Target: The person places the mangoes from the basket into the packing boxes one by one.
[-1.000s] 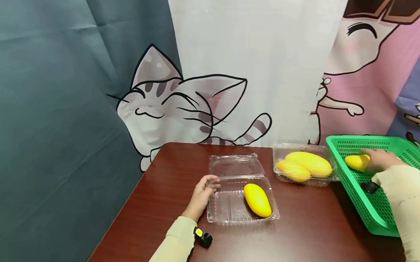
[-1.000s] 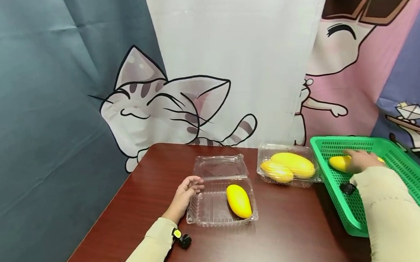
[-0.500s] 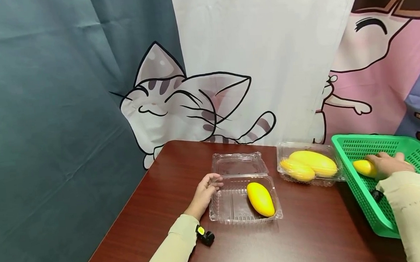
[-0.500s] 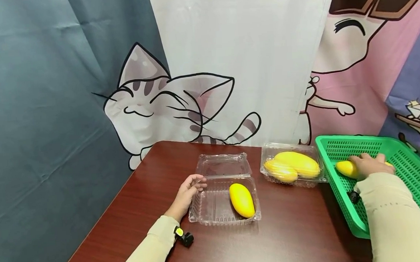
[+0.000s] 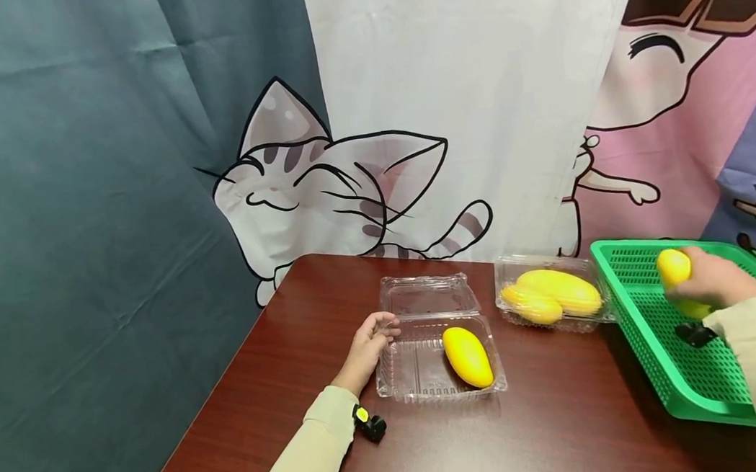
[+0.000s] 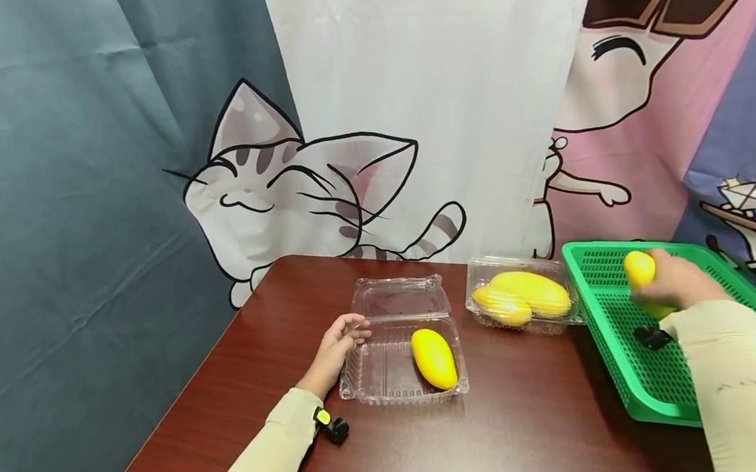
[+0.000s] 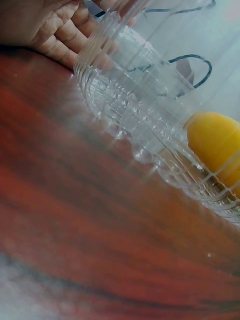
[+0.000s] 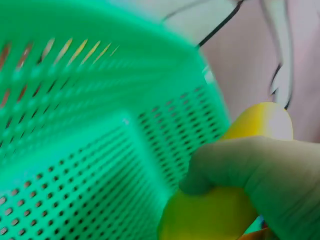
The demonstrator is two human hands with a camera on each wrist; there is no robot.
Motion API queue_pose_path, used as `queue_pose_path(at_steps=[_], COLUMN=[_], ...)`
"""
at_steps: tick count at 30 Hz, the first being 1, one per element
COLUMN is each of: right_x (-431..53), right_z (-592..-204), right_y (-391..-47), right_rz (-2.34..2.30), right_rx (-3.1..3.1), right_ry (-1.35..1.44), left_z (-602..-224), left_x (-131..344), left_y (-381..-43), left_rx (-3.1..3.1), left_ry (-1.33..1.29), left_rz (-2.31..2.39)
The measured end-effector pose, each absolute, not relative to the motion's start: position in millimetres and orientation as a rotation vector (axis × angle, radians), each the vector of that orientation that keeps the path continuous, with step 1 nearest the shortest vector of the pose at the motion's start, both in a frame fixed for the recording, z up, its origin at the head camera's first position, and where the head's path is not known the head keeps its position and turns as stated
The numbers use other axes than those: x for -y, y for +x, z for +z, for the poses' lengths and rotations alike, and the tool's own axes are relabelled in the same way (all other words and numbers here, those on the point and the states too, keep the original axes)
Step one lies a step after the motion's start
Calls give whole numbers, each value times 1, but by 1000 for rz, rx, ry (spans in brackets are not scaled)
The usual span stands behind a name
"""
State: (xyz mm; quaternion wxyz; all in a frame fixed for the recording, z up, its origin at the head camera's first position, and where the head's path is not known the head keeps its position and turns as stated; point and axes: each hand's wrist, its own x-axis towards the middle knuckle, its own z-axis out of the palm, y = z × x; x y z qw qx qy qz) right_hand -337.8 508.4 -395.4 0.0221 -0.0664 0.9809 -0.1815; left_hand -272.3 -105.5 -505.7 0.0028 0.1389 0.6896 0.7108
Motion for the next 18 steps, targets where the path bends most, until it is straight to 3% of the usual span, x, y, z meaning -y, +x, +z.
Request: queue_pose_path(at_steps=[11, 18], right_x=[-417, -339], right_z=[-316, -298], right_y=[-317, -293], right_rz=[-736, -1060], right_rx=[-3408, -3379], right_ry=[-230, -289], left_z=[-507, -505], left_x=[108, 107], left_y=[-274, -272], left_rx=[-2178, -2143], left_ry=[461, 453], left_rz=[2237, 2247])
